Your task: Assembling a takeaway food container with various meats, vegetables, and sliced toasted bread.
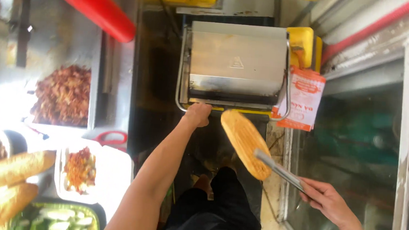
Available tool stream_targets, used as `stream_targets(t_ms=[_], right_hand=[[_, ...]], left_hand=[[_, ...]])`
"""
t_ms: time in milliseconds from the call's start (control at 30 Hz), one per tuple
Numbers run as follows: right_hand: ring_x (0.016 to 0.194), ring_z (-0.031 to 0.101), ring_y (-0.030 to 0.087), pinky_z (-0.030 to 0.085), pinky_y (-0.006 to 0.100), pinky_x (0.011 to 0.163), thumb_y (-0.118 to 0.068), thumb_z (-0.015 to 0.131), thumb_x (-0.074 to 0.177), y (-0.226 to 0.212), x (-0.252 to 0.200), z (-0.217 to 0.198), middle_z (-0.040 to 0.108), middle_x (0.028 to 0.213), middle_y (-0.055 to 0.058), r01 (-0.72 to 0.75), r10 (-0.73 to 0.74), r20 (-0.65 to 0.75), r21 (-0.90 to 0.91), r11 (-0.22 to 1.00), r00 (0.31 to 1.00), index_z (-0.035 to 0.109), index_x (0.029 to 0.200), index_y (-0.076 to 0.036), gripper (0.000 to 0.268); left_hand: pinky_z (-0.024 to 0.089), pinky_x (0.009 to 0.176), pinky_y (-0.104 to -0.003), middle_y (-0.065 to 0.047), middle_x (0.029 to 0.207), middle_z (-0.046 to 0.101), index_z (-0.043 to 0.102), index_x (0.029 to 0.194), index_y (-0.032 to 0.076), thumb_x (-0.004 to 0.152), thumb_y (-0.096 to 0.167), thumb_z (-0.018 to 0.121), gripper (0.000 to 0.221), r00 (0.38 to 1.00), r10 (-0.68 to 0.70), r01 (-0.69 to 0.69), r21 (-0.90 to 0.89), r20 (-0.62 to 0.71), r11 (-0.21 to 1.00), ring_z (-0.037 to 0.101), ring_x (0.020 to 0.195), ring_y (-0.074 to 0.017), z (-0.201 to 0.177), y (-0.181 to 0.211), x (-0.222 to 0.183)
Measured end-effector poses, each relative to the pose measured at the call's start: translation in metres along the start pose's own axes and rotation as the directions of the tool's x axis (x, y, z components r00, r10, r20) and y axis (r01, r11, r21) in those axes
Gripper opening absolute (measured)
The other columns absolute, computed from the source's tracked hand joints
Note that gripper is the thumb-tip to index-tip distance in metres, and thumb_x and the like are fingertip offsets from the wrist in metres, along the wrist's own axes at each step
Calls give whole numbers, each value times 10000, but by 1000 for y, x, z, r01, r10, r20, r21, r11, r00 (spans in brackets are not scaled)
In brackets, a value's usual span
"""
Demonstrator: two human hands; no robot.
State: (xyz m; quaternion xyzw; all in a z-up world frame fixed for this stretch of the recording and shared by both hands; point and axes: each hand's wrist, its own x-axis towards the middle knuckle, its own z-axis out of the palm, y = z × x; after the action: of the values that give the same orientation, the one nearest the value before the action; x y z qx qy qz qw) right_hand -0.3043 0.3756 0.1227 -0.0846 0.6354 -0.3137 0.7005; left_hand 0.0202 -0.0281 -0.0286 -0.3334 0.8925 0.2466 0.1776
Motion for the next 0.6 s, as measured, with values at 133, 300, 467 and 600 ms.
stream_targets(t_ms=[133,300,467,600], right_hand=[[633,492,60,343,204,498,-218,595,978,-77,51,36,658,840,33,224,-220,57,-55,973,974,638,1365,-28,433],[717,557,59,438,181,596,-216,593,1007,-208,89,204,625,876,-9,420,-374,249,-166,892,893,599,1383,-74,401],[734,504,53,390,205,600,-201,583,1088,-215,93,349,599,879,3,686,-555,631,49,726,542,405,1355,-128,329],[751,511,63,412,203,623,-204,535,1143,-204,55,395,596,930,-4,683,-430,765,-18,731,480,376,1388,-100,310]], left_hand=[[576,856,-491,-200,1045,726,707,1057,55,835,176,679,255,987,-135,127,-99,-84,987,700,1009,-391,-14,22,-32],[573,746,-456,-193,971,755,753,1063,21,976,322,611,345,673,-485,-17,-667,-559,745,715,905,-376,-88,92,-128],[459,653,-213,43,845,621,692,1075,37,1042,289,623,264,317,-907,-718,-695,-276,-39,548,748,-56,-156,138,-234],[409,590,-217,39,809,590,649,990,30,1065,271,684,255,192,-963,-688,-726,-189,5,510,716,-54,-145,126,-300]])
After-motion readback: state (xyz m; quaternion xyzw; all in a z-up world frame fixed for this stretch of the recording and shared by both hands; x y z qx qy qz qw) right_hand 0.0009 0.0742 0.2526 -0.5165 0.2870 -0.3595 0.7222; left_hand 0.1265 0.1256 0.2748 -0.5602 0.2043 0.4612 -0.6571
